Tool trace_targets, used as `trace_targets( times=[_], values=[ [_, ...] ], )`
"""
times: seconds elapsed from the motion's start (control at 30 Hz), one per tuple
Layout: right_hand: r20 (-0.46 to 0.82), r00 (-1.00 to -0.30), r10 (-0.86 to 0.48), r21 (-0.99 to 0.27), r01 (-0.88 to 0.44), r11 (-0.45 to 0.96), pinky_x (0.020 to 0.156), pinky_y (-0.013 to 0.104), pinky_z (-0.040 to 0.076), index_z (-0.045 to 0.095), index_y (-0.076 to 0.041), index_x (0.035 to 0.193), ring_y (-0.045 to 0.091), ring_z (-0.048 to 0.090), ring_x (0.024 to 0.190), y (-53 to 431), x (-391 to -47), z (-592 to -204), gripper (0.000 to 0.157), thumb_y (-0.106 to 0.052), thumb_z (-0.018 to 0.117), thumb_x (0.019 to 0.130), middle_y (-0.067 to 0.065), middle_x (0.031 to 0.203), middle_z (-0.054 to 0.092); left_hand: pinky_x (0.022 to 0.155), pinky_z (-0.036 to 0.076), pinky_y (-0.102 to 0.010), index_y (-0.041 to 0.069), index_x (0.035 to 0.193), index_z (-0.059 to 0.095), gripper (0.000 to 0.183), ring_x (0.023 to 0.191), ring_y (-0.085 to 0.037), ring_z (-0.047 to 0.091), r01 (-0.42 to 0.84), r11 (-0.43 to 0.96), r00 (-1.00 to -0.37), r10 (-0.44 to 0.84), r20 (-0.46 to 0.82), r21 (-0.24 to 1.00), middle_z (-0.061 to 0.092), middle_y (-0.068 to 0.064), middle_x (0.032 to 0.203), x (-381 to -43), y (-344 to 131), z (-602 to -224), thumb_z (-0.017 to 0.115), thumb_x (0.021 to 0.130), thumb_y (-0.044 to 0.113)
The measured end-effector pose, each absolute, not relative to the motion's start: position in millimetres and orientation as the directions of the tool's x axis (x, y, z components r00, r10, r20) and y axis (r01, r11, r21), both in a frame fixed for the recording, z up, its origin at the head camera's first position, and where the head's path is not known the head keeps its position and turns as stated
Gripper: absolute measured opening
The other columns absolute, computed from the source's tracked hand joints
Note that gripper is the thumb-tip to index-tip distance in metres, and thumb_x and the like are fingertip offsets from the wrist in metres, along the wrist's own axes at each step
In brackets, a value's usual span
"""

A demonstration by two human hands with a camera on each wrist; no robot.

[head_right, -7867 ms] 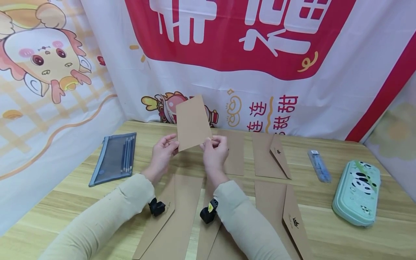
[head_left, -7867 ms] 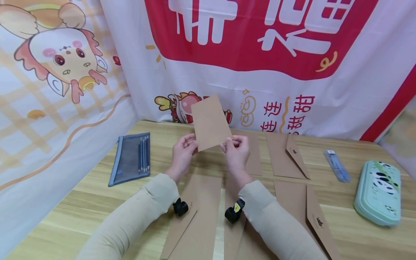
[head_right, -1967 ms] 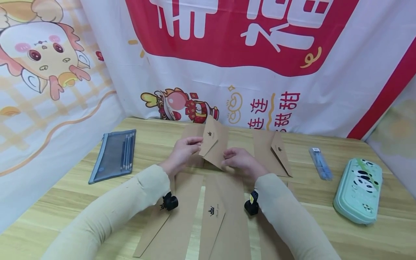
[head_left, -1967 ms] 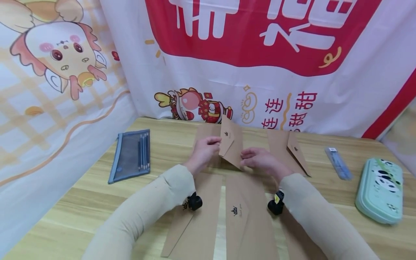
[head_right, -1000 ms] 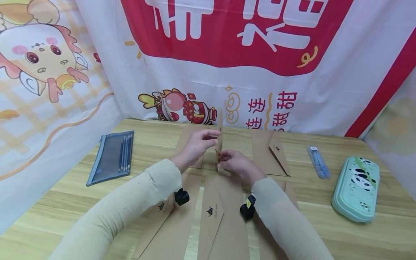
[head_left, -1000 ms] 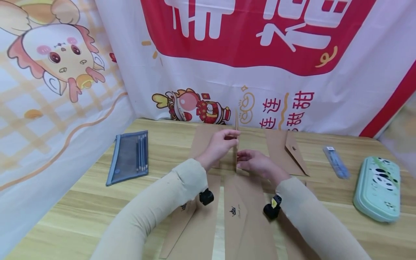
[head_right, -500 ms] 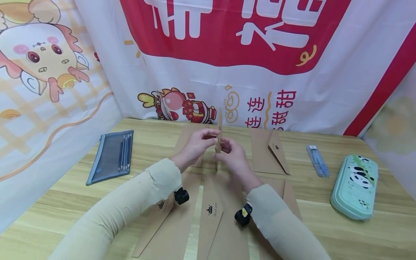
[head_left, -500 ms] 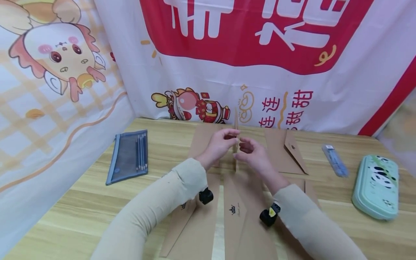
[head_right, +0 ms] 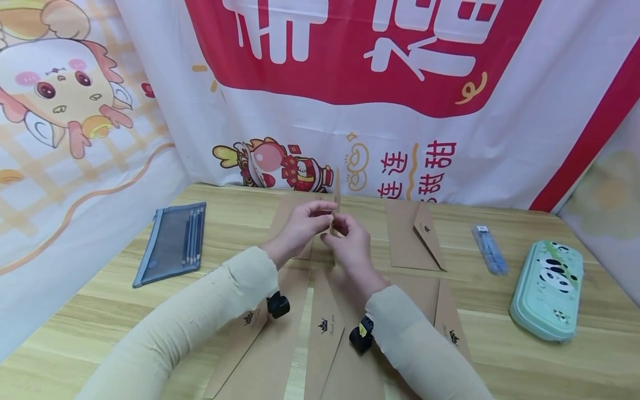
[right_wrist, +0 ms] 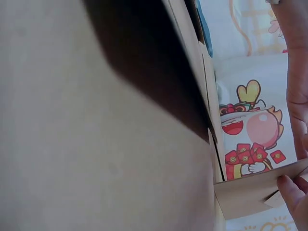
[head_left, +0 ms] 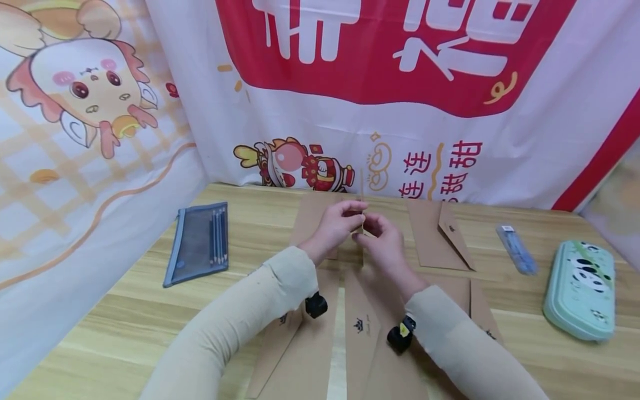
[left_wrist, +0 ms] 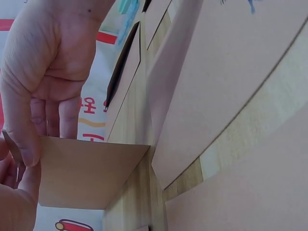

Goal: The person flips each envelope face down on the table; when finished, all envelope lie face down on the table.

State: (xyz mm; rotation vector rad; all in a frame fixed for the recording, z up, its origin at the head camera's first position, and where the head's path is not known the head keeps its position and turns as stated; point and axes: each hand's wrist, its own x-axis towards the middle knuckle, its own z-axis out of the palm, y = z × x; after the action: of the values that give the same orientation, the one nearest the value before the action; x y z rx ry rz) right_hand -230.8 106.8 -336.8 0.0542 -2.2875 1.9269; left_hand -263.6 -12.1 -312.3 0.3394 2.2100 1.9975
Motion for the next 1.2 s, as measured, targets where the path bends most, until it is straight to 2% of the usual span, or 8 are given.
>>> trace_targets(
  times=[0.13, 0.4, 0.63, 0.77, 0.9, 0.97, 1.1, 1.2],
  values=[
    [0.165, -0.982, 0.093, -0.970, -0.144, 0.195, 0.098, 0.036, 0.045, 0.058, -0.001, 0.119, 0.024, 0.054, 0.116, 105.2, -231.2, -338.4, 0.038, 0.001, 0.063, 0.081, 0.015, 0.123, 0.059, 0.092, 0.049, -0.031, 0.010, 0.119, 0.061, 0.030, 0.109, -0.020, 0.057, 0.052, 0.053, -0.966, 0.257, 0.037, 0.997, 0.057, -0.004, 0.124, -262.8, -12.1, -312.9, 0.056, 0.090, 0.005],
    [0.228, -0.950, 0.213, -0.927, -0.145, 0.346, 0.087, 0.034, 0.052, 0.063, 0.000, 0.115, 0.024, 0.062, 0.102, 104.5, -225.9, -341.0, 0.034, 0.000, 0.059, 0.082, 0.017, 0.109, 0.066, 0.092, 0.049, -0.034, 0.004, 0.120, 0.060, 0.029, 0.103, -0.019, 0.058, 0.100, -0.016, -0.948, 0.303, 0.100, 0.995, 0.060, -0.011, 0.120, -258.6, -5.7, -320.3, 0.053, 0.093, 0.012],
    [0.361, -0.876, 0.318, -0.854, -0.174, 0.490, 0.075, 0.036, 0.055, 0.069, 0.000, 0.104, 0.023, 0.065, 0.088, 106.9, -221.2, -340.3, 0.026, -0.001, 0.060, 0.080, 0.016, 0.096, 0.070, 0.096, 0.046, -0.032, -0.003, 0.122, 0.056, 0.030, 0.113, -0.023, 0.056, 0.094, -0.113, -0.926, 0.354, 0.128, 0.989, 0.056, -0.015, 0.127, -259.5, 3.8, -322.3, 0.047, 0.096, 0.008],
    [0.413, -0.837, 0.359, -0.829, -0.182, 0.529, 0.068, 0.035, 0.054, 0.070, 0.001, 0.101, 0.022, 0.064, 0.079, 109.0, -220.7, -339.9, 0.024, 0.000, 0.059, 0.080, 0.016, 0.090, 0.070, 0.098, 0.045, -0.031, -0.002, 0.124, 0.055, 0.031, 0.119, -0.026, 0.052, 0.084, -0.137, -0.913, 0.386, 0.131, 0.987, 0.053, -0.014, 0.131, -259.2, 6.1, -321.5, 0.045, 0.097, 0.008],
    [0.361, -0.838, 0.410, -0.871, -0.146, 0.468, 0.072, 0.036, 0.056, 0.068, 0.001, 0.106, 0.024, 0.065, 0.086, 111.7, -220.4, -338.3, 0.025, -0.001, 0.058, 0.083, 0.018, 0.098, 0.069, 0.100, 0.042, -0.029, 0.003, 0.127, 0.053, 0.032, 0.123, -0.022, 0.049, 0.083, -0.124, -0.908, 0.400, 0.126, 0.989, 0.051, -0.009, 0.134, -256.4, 5.3, -322.2, 0.045, 0.097, 0.009],
    [0.298, -0.849, 0.436, -0.911, -0.117, 0.396, 0.077, 0.036, 0.056, 0.067, -0.001, 0.108, 0.024, 0.065, 0.092, 112.9, -220.1, -337.2, 0.025, -0.001, 0.058, 0.085, 0.018, 0.103, 0.068, 0.101, 0.041, -0.029, 0.005, 0.129, 0.052, 0.033, 0.124, -0.020, 0.048, 0.086, -0.101, -0.913, 0.390, 0.119, 0.991, 0.051, -0.008, 0.135, -255.5, 3.8, -324.3, 0.045, 0.097, 0.009],
    [0.153, -0.861, 0.486, -0.978, -0.060, 0.202, 0.079, 0.030, 0.055, 0.066, -0.006, 0.111, 0.021, 0.064, 0.095, 115.6, -220.6, -334.3, 0.028, -0.002, 0.058, 0.085, 0.014, 0.108, 0.067, 0.101, 0.041, -0.031, 0.000, 0.129, 0.051, 0.035, 0.124, -0.025, 0.047, 0.124, -0.058, -0.935, 0.328, 0.136, 0.991, 0.051, -0.014, 0.133, -245.0, -1.7, -321.1, 0.046, 0.095, 0.004],
    [0.069, -0.851, 0.520, -0.995, -0.024, 0.093, 0.075, 0.023, 0.054, 0.065, -0.010, 0.114, 0.015, 0.062, 0.090, 120.0, -222.0, -333.1, 0.032, -0.004, 0.060, 0.084, 0.010, 0.106, 0.067, 0.100, 0.043, -0.033, -0.003, 0.128, 0.051, 0.036, 0.121, -0.029, 0.049, 0.144, -0.050, -0.952, 0.267, 0.152, 0.988, 0.053, -0.018, 0.130, -243.6, -5.4, -325.5, 0.048, 0.093, 0.002]
  ],
)
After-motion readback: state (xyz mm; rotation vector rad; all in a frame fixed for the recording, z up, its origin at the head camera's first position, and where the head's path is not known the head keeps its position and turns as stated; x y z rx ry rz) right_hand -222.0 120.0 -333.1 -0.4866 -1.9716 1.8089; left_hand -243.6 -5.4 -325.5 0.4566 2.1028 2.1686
